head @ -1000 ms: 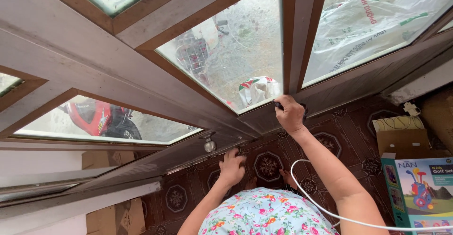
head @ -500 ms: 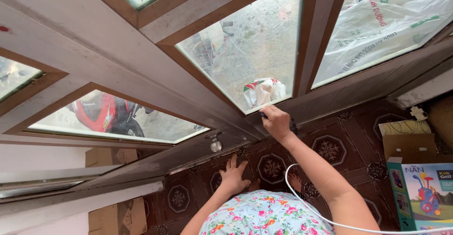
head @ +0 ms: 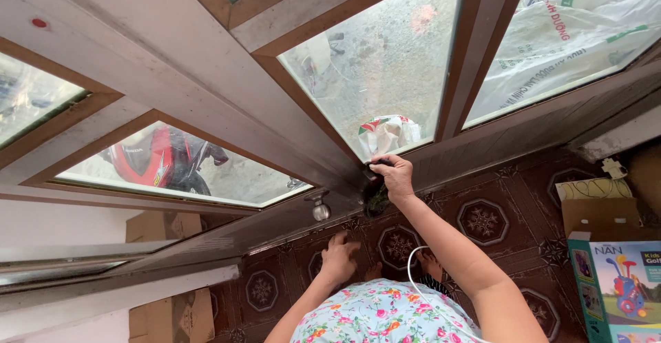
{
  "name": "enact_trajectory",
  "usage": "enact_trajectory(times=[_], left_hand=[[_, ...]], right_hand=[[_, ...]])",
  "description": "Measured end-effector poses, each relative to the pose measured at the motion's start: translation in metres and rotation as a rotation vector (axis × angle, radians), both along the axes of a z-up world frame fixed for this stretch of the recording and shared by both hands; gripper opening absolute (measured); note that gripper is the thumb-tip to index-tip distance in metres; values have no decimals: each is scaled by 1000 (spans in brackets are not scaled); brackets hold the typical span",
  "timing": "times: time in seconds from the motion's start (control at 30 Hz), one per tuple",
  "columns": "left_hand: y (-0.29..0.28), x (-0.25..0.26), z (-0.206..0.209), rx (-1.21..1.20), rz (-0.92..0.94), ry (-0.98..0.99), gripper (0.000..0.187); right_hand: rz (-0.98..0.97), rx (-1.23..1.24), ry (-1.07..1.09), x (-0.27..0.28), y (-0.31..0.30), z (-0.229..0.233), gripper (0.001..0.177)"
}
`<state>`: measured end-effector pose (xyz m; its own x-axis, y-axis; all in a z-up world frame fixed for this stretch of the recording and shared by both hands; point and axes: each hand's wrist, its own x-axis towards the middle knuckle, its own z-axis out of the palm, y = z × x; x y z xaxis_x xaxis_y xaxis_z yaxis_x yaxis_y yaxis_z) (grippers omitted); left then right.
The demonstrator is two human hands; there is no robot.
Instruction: Applying black sealant or adhesive tape to the edges of glass panes on a door.
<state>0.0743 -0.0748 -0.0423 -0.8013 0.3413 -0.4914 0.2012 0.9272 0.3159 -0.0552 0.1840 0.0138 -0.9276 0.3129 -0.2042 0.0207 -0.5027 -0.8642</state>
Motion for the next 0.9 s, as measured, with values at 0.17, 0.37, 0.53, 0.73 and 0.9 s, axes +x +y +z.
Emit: enact_trajectory(times=[0.17, 0.37, 0.53, 0.73, 0.9], left_hand=[[23, -7, 50, 174, 9, 6, 74], [18, -19, 15, 232, 58, 149, 21], [69, -54, 96, 833, 49, 290, 58], [130, -72, 171, 1150, 332, 101, 36], [140, -75, 179, 1015, 139, 423, 26]], right_hand=[[35, -257, -64, 8, 12, 25, 14], [128, -391, -46, 22, 31, 34, 14], [199, -431, -39, 43, 44, 49, 13], [314, -318, -35, 69, 52, 78, 12], [383, -252, -26, 82, 65, 85, 8]])
